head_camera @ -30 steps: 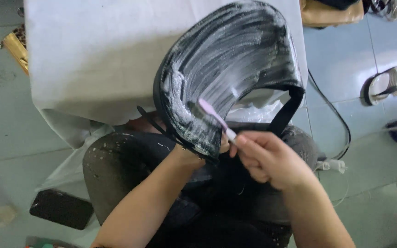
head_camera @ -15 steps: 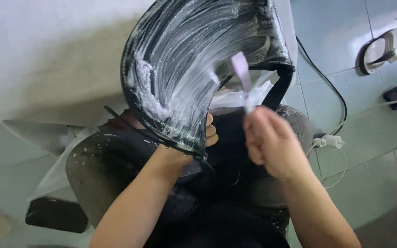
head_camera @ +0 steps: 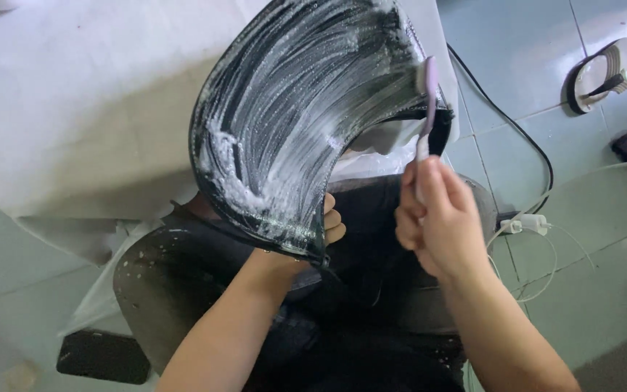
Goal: Scrubbing the exterior of a black leather bag with a toothbrush and cleaning foam to clean the material.
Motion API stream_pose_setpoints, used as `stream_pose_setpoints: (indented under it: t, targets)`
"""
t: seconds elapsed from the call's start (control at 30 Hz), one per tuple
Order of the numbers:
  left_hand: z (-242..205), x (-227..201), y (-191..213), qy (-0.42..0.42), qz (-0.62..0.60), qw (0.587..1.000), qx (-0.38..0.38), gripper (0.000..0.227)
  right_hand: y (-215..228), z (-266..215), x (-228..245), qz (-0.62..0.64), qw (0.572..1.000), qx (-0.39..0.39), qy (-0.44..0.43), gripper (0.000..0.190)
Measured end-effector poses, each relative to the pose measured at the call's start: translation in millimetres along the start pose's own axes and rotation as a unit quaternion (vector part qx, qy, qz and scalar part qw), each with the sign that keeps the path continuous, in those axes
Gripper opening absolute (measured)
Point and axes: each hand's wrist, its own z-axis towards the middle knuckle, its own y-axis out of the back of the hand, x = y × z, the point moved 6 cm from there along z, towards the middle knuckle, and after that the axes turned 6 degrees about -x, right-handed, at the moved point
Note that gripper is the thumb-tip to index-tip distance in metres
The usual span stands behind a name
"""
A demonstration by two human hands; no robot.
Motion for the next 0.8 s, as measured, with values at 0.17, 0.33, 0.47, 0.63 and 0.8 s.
stream_pose_setpoints:
  t: [0.17,0.33,0.47,0.63,0.8]
  targets:
    - [4,0,-6,0.011,0.01,1.0,0.011,0.043,-11,2,1,-0.012,0.994,0.055,-0.095,0.029]
    - [9,0,-12,0.014,-0.013,1.0,0.019,0.042,-16,13,7,0.043,0.997,-0.01,-0.065,0.03]
    - [11,0,-8,0.028,-0.003,0.999,0.036,0.042,-19,7,-10,0.051,0.982,0.073,-0.169,0.034]
    - [8,3,4,0.035,-0.005,0.998,0.06,0.042,-23,10,0,0.079,0.986,0.031,-0.141,0.036]
    - [4,-2,5,0.023,0.008,0.999,0.048,0.039,-22,8,-16,0.067,0.975,0.072,-0.197,0.037]
